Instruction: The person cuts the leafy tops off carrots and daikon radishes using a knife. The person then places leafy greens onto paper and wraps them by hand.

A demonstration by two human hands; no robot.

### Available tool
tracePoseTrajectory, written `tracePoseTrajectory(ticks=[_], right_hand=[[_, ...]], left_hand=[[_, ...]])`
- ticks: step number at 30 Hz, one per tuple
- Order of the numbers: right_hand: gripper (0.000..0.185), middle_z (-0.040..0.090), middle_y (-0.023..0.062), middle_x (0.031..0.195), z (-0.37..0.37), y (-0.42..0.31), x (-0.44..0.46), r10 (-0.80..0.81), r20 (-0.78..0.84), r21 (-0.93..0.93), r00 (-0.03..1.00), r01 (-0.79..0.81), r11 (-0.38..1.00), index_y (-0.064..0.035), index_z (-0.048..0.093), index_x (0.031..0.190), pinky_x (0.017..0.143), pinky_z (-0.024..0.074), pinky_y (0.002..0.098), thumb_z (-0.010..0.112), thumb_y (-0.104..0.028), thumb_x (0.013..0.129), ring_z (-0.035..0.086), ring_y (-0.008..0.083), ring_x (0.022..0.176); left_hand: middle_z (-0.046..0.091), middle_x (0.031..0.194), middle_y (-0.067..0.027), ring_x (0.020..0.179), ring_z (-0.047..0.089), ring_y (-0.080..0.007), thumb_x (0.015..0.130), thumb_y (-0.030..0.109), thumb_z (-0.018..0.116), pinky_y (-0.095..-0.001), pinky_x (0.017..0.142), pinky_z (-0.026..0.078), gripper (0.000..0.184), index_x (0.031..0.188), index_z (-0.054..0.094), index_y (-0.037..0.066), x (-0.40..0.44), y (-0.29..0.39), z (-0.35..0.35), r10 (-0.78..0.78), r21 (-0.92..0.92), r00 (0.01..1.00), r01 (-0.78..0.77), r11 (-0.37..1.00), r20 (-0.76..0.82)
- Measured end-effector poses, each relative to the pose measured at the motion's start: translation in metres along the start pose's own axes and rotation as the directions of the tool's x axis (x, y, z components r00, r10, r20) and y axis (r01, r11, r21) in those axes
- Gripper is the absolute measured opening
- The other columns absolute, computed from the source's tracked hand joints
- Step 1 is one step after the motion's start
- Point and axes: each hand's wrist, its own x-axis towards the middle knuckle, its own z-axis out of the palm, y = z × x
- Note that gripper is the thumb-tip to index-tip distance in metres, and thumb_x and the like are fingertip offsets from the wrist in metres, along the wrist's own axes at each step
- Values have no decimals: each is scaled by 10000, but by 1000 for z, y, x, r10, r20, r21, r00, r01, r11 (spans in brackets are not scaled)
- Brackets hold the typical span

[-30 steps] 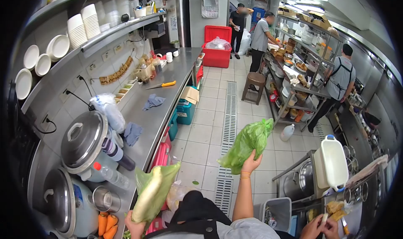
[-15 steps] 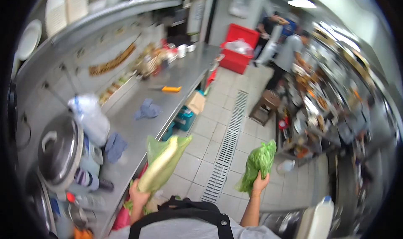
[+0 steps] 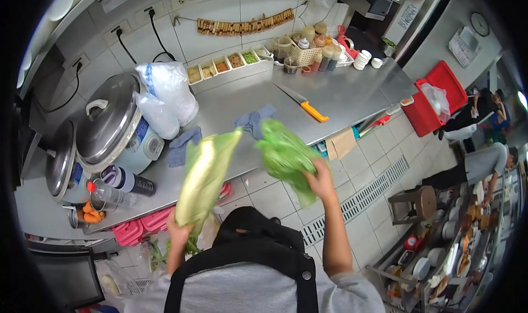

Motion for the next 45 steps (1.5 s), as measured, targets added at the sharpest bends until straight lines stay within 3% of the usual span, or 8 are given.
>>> tracePoseTrajectory(ticks=[9, 19, 23, 26, 29, 31, 37, 45], right_hand=[[575, 510, 126, 1144, 146, 22, 217, -432, 176, -190, 884, 461, 867, -89, 521, 1230, 923, 386, 430, 728, -172, 701, 459, 319, 1080], [579, 524, 274, 1111, 176, 128, 215, 356, 9, -405, 934, -322, 856, 35, 464, 1212, 931, 390, 456, 659, -304, 785, 487, 419, 1047], [598, 535, 269, 1141, 262, 113, 175, 12, 342, 185, 940, -80, 979, 44, 478, 1200, 908, 393, 478, 671, -289, 742, 498, 400, 1040], [625, 539, 249, 1146, 189, 110, 210, -68, 146, -184, 987, 94, 978, 36, 458, 1237, 911, 385, 474, 667, -247, 720, 495, 386, 1061], [691, 493, 191, 1216, 119, 201, 228, 94, -144, -672, 985, -167, 722, -17, 395, 1307, 918, 382, 450, 681, -300, 745, 473, 327, 1117], [544, 526, 187, 1164, 68, 256, 223, 432, 65, -679, 900, -277, 680, -12, 456, 1171, 855, 456, 422, 650, -355, 797, 521, 331, 1067], [386, 594, 302, 886, -50, 293, 164, 541, 77, -343, 837, -487, 803, 68, 476, 991, 778, 483, 462, 583, -278, 856, 584, 454, 916], [313, 534, 131, 712, -119, 317, 35, 473, -136, -4, 870, -478, 878, 28, 478, 932, 610, 433, 349, 569, -270, 903, 500, 204, 631]], left_hand=[[604, 985, -84, 892, 579, -187, 558, -10, 654, -304, 837, 453, 539, 1087, 554, -25, -7, -17, 56, -218, -286, 911, 117, 951, -351], [579, 1010, -93, 929, 571, -212, 562, -4, 677, -320, 844, 460, 608, 1142, 498, -32, 47, 1, 99, -339, -409, 868, 178, 895, -364], [581, 983, -94, 895, 579, -217, 572, -5, 665, -331, 828, 474, 595, 1139, 487, -38, 75, 8, 127, -314, -429, 895, 160, 889, -317], [592, 920, -99, 826, 598, -209, 603, 6, 601, -307, 702, 507, 513, 1102, 488, -23, 96, 45, 165, -353, -442, 881, 192, 876, -315], [581, 941, -89, 831, 588, -210, 613, -11, 593, -315, 701, 503, 488, 1092, 500, -8, 113, 70, 215, -349, -565, 902, 153, 811, -256], [575, 986, -85, 881, 575, -217, 623, -20, 585, -341, 754, 494, 501, 1117, 504, 0, 120, 79, 260, -390, -672, 899, 164, 722, -199], [563, 1017, -113, 978, 560, -258, 694, 68, 552, -388, 878, 467, 484, 1165, 473, -15, 135, 71, 404, -526, -924, 851, 213, 317, 15], [508, 1138, -119, 1077, 517, -258, 751, 134, 568, -418, 963, 414, 513, 1231, 419, 32, 134, 65, 533, -639, -976, 769, 160, 150, 28]])
